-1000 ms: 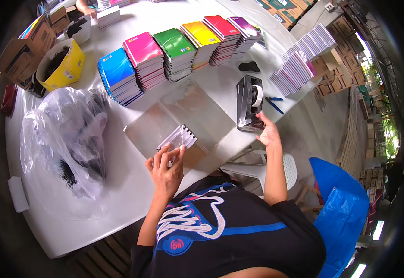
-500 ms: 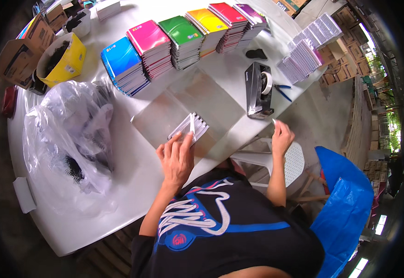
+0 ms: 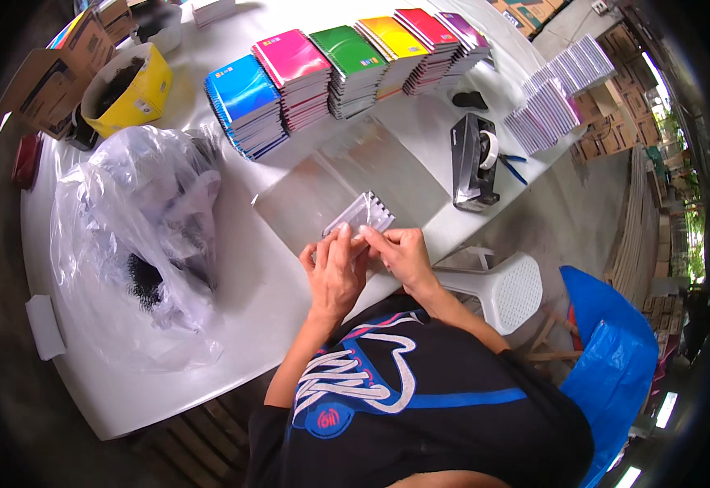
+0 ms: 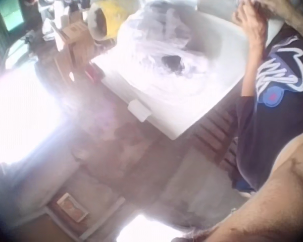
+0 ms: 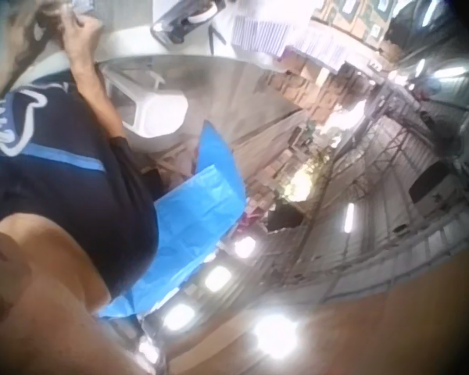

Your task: The person assembles stacks of small colorful notebooks, places them into plastic sleeves, and secures the sleeves with tape.

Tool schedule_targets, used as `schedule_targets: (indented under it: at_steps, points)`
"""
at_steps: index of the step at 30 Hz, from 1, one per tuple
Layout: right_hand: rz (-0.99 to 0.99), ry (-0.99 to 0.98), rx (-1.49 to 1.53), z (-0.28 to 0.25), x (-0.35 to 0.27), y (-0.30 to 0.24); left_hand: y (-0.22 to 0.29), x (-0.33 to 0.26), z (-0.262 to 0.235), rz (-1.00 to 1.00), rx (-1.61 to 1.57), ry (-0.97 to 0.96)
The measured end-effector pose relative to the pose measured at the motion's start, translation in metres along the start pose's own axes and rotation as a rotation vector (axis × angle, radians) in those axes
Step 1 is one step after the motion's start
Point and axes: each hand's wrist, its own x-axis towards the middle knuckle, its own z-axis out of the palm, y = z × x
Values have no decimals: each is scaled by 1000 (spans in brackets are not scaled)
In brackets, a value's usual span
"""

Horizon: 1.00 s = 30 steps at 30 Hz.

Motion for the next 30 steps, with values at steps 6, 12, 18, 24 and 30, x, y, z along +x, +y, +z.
schedule_targets:
  at_steps: [6,12,18,24,30]
  points:
    - [-8,-35,-36,-6,-3,19,12,7,-17,-187,111,-302]
    - [33,8,-188,-10,17,90,18,40,-37,-283,-52,-526]
    - [216,-135,33,-45,16,57,27,48,-9,-173,-37,-289]
    - [230,-608,1146,-136,28,21,102,96,1,455,114,-309]
    - [-304,-329,975,-263,62,-23,164,132,71,659,-127,-392]
